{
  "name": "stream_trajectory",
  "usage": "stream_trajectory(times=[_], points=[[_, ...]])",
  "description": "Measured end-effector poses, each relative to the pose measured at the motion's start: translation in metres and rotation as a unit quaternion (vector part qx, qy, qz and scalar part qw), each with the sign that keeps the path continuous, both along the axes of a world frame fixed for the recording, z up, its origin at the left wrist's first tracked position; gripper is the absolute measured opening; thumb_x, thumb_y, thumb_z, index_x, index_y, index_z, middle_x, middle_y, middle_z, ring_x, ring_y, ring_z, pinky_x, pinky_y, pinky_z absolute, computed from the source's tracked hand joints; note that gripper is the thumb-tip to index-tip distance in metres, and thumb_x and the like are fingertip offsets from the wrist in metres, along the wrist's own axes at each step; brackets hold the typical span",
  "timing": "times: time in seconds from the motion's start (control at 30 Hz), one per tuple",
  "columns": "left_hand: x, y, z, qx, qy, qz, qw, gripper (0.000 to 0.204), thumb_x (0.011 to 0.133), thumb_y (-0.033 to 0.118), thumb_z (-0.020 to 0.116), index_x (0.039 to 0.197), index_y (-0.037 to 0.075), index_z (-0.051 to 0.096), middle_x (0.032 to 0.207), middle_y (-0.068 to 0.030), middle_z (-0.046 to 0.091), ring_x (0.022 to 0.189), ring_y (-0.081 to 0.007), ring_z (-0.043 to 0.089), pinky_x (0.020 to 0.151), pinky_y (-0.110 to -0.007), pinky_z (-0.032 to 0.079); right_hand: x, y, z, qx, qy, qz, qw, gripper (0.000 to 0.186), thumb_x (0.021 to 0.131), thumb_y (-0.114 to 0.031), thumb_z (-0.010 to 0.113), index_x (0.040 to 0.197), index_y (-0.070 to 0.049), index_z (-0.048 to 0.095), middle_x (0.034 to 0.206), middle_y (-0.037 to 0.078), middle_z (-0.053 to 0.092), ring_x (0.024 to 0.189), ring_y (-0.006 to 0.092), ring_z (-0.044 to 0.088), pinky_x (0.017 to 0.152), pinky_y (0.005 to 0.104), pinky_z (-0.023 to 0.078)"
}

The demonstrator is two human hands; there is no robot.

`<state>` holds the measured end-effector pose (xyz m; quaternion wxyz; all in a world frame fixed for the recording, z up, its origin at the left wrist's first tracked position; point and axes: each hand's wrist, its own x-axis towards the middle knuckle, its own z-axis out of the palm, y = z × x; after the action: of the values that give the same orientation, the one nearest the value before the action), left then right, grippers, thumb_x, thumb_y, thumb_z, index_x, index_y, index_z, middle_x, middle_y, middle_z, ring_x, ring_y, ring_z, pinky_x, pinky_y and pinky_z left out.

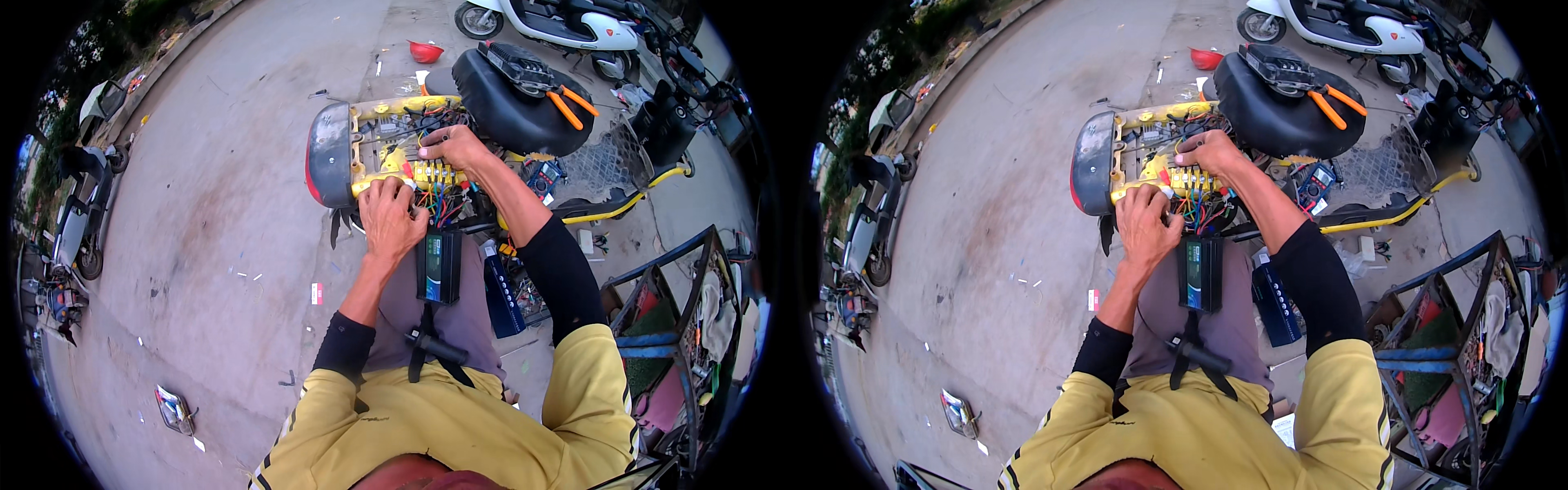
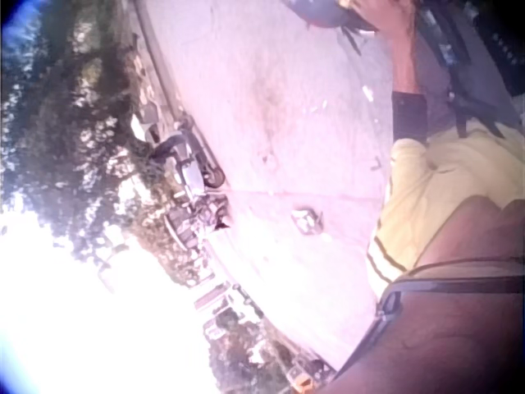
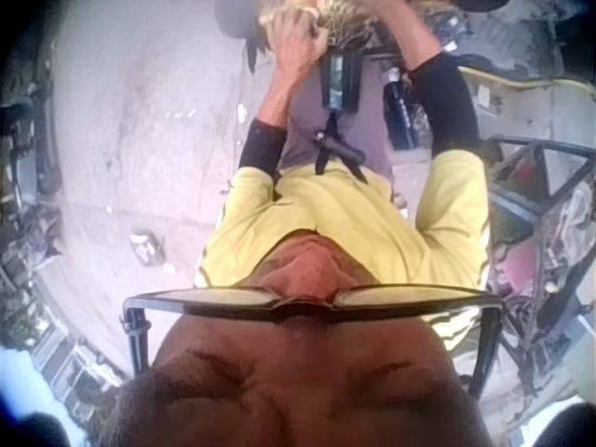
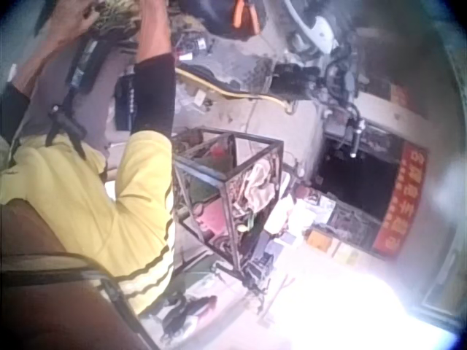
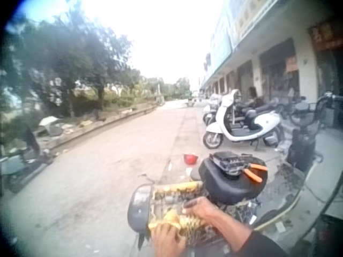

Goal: The person works on the exposed wiring of a yellow scooter, using a multimeter to test connections and manipulating wires with both hands. The person repeatedly probes and adjusts the wiring harness near the scooter's seat area.

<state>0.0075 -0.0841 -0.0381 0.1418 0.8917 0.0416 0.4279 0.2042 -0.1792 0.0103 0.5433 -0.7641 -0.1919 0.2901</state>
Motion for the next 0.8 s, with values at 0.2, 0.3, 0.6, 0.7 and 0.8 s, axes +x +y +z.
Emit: stream_trajectory(times=[0.2,0.3,0.6,0.7,0.8], points=[[0.006,0.008,-0.002,-0.072,0.045,0.02,0.996,0.015,0.077,0.015,0.076,0.088,0.007,0.068,0.08,-0.0092,0.066,0.084,-0.0309,0.064,0.084,-0.045,0.045,-0.002,0.0,0.008,-0.01,-0.001,0.019,1.0,0.038,0.083,-0.007,0.092,0.117,0.003,0.08,0.111,0.018,0.079,0.101,0.0244,0.073,0.094,0.0401,0.059],[0.015,0.004,0.005,-0.077,0.034,0.034,0.996,0.015,0.082,0.017,0.079,0.093,0.008,0.073,0.078,-0.0086,0.068,0.082,-0.03,0.065,0.084,-0.044,0.046,-0.001,-0.003,0.01,0.0,0.023,0.017,1.0,0.038,0.084,-0.005,0.09,0.119,0.005,0.079,0.111,0.018,0.079,0.099,0.0242,0.074,0.093,0.0407,0.06],[0.032,0.007,0.0,-0.066,0.022,0.039,0.997,0.012,0.09,0.016,0.078,0.097,0.007,0.079,0.093,-0.0085,0.077,0.092,-0.029,0.068,0.086,-0.044,0.047,0.005,-0.005,0.001,0.023,0.008,0.025,0.999,0.035,0.087,-0.008,0.089,0.118,0.004,0.08,0.108,0.015,0.079,0.097,0.0212,0.072,0.091,0.0372,0.058],[0.038,0.005,-0.002,-0.065,0.019,0.047,0.997,0.012,0.089,0.016,0.078,0.096,0.007,0.078,0.093,-0.0089,0.077,0.092,-0.0288,0.067,0.086,-0.044,0.046,0.012,-0.006,-0.01,0.054,0.005,0.038,0.998,0.035,0.087,-0.01,0.089,0.118,0.003,0.08,0.109,0.015,0.08,0.098,0.0211,0.072,0.094,0.0373,0.056],[0.038,0.007,-0.005,-0.063,0.015,0.047,0.997,0.012,0.087,0.015,0.078,0.095,0.006,0.077,0.092,-0.0094,0.077,0.091,-0.0284,0.067,0.085,-0.044,0.046,-0.001,-0.004,-0.004,0.006,-0.1,0.031,0.995,0.034,0.088,-0.012,0.089,0.117,0.003,0.081,0.11,0.016,0.08,0.099,0.0216,0.072,0.096,0.0372,0.056]])
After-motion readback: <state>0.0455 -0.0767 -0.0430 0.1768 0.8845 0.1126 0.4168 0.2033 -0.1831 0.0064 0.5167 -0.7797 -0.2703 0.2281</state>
